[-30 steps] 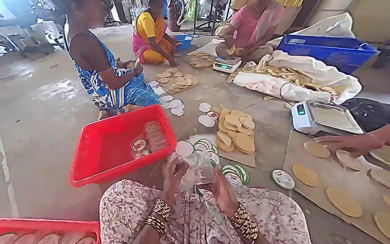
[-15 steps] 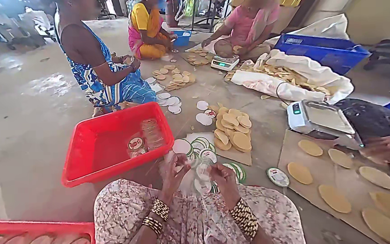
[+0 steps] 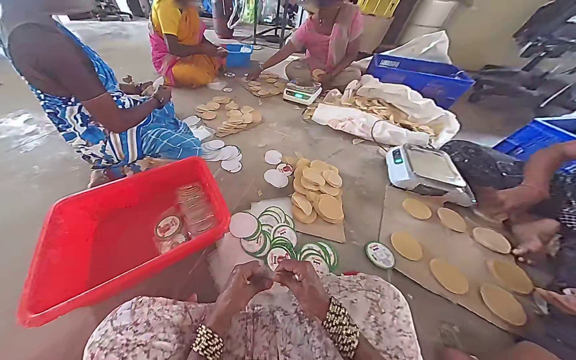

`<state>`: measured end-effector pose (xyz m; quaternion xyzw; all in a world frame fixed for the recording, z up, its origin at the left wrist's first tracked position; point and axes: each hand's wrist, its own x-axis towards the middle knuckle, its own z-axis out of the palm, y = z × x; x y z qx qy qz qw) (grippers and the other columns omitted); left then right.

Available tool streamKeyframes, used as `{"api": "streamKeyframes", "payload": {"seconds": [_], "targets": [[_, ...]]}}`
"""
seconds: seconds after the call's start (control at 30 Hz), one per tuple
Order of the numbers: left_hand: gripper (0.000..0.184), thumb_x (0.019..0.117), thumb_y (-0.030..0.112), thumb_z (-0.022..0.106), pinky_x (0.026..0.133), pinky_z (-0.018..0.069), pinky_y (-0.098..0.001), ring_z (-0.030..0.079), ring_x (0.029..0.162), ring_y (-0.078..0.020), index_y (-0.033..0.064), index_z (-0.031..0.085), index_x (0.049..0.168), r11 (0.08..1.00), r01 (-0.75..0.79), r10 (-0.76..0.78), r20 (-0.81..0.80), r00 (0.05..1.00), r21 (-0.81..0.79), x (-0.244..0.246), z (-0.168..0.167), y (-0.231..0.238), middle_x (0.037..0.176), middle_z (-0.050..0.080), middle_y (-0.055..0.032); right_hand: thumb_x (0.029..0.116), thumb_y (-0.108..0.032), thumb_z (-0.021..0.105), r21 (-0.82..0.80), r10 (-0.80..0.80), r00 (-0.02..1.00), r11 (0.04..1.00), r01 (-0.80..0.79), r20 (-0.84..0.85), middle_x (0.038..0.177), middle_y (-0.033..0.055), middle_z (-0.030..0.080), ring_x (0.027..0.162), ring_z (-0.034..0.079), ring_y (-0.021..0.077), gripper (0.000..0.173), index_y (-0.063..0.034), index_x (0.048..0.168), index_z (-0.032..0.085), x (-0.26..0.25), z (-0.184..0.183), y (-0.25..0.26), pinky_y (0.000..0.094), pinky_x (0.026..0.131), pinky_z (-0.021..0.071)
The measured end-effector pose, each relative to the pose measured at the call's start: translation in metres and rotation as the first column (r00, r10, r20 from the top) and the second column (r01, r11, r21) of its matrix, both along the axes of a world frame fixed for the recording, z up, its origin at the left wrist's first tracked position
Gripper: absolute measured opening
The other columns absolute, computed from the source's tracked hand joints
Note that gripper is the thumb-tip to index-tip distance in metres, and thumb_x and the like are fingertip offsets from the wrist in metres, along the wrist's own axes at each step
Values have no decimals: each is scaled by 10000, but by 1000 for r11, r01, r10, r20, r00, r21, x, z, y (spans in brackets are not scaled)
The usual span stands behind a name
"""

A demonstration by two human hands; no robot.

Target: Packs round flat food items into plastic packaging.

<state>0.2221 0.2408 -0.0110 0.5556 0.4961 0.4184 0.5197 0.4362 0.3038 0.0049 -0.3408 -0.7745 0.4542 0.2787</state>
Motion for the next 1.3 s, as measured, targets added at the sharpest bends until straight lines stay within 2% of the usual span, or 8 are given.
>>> {"api": "streamKeyframes", "payload": {"seconds": [0.17,0.27,0.43,0.6,0.93,1.17,1.23,1.3], "targets": [[125,943,179,662,525,451,-187,524,547,-8,72,677,879,938,-335,340,37,940,-88,2,2,2,674,594,67,994,-251,647,60,-314,910,949,309,270,1069,177,735,994,719,294,328,21,1167,704,29,7,87,486,914,574],[168,937,237,678,560,477,-216,542,567,-37,86,655,867,900,-422,431,71,900,-112,2,-7,9,661,576,58,943,-255,718,137,-472,731,872,470,494,1343,288,600,1281,552,455,543,40,1374,574,60,-12,159,599,1103,415],[89,930,157,663,631,509,-221,585,633,-29,71,680,915,917,-377,388,73,919,-132,4,-15,15,712,627,60,842,-267,817,167,-402,557,890,424,727,1531,304,421,1425,383,499,829,47,1502,426,77,-47,221,636,1151,336],[76,937,127,657,619,516,-215,584,620,-16,58,685,921,929,-341,356,99,929,-147,3,-18,16,713,633,68,809,-258,853,177,-381,528,901,397,758,1444,338,478,1344,454,532,753,65,1404,523,77,-54,236,663,1059,430],[62,933,120,646,615,509,-211,585,625,-22,72,682,916,926,-331,360,156,920,-181,5,-19,19,718,638,68,1062,-237,528,114,-320,593,927,358,739,1308,294,628,1271,576,443,415,37,1367,588,102,-27,243,610,1109,383],[162,923,31,568,759,553,-247,652,808,-59,35,660,1057,952,-257,291,223,930,-169,3,-19,15,894,689,21,1075,-179,452,219,-572,503,773,596,648,1445,337,512,1395,463,465,457,85,1447,488,124,25,220,576,1180,322],[174,903,19,565,787,558,-259,659,851,-71,33,655,1051,949,-272,304,227,925,-162,4,-15,14,930,692,11,1035,-158,509,202,-654,576,728,655,491,1356,321,583,1303,545,437,418,77,1376,568,143,46,188,584,1117,383],[181,889,1,567,794,573,-267,672,854,-80,38,660,1039,944,-297,325,249,912,-145,4,-13,15,937,702,14,953,-137,544,125,-666,665,732,670,338,1089,233,662,1024,637,305,324,76,1173,650,166,64,140,511,912,495]]}}
